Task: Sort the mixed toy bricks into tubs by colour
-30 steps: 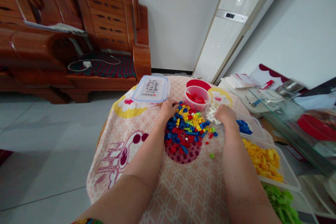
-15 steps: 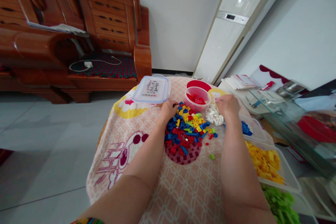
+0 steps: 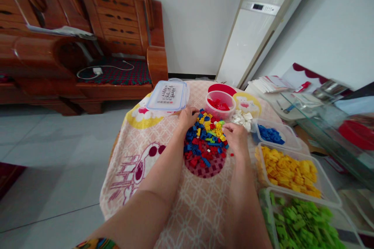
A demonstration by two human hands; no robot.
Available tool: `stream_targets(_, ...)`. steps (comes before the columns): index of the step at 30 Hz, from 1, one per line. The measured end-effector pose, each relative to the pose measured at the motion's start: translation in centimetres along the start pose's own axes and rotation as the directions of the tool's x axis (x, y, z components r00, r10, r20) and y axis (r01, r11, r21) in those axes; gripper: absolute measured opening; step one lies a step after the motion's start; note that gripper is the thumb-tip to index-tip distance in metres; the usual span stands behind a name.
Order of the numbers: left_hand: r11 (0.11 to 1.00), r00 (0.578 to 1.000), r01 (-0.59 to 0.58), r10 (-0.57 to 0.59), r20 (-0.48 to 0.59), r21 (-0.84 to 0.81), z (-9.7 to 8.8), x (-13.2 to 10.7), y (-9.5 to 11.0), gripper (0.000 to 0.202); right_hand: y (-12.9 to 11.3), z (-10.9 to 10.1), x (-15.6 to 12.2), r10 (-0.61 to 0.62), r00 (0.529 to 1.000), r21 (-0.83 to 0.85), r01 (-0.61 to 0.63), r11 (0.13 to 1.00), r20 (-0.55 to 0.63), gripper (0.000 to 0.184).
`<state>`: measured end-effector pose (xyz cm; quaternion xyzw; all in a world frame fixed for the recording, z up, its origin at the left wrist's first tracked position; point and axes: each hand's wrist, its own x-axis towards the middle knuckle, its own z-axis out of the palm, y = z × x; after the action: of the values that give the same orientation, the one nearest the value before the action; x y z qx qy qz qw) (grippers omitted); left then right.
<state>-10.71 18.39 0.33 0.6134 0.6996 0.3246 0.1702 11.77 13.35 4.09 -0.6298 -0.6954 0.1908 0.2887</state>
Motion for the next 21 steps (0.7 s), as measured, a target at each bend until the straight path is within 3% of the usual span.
stream_targets(4, 1.000, 1.000, -0.002, 0.002, -0.018, 0.001, -0.1, -0.1, -0.1, 0.031, 1.1, 0.7, 0.3, -0.070, 0.988, -0.020, 0.074, 0.997, 0.139, 0.022)
stream_targets(7, 1.000, 1.000, 0.001, -0.001, -0.017, 0.010, -0.1, 0.0, -0.2, 0.031, 2.2, -0.3, 0.2, 0.026, 0.968, -0.019, -0.022, 1.000, 0.248, 0.022)
stream_targets(10, 1.000, 1.000, -0.003, 0.004, -0.020, 0.010, 0.1, 0.2, -0.4, 0.030, 2.8, -1.7, -0.2, 0.102, 0.969, -0.014, -0.102, 0.995, 0.224, 0.025)
stream_targets(15, 1.000, 1.000, 0.002, -0.002, -0.013, 0.014, 0.1, 0.3, -0.4, 0.031, 1.5, -1.1, -0.2, 0.041, 0.974, -0.006, -0.041, 0.999, 0.224, 0.025)
stream_targets(18, 1.000, 1.000, 0.004, -0.004, -0.007, 0.020, 0.0, 0.1, -0.2, 0.032, 0.1, 0.1, -0.1, -0.008, 0.964, -0.145, 0.048, 0.988, 0.265, 0.020)
stream_targets(21, 1.000, 1.000, 0.005, -0.005, -0.009, 0.026, -0.1, 0.0, -0.1, 0.031, -0.4, -0.2, -0.3, 0.012, 0.943, -0.266, 0.082, 0.960, 0.331, 0.019)
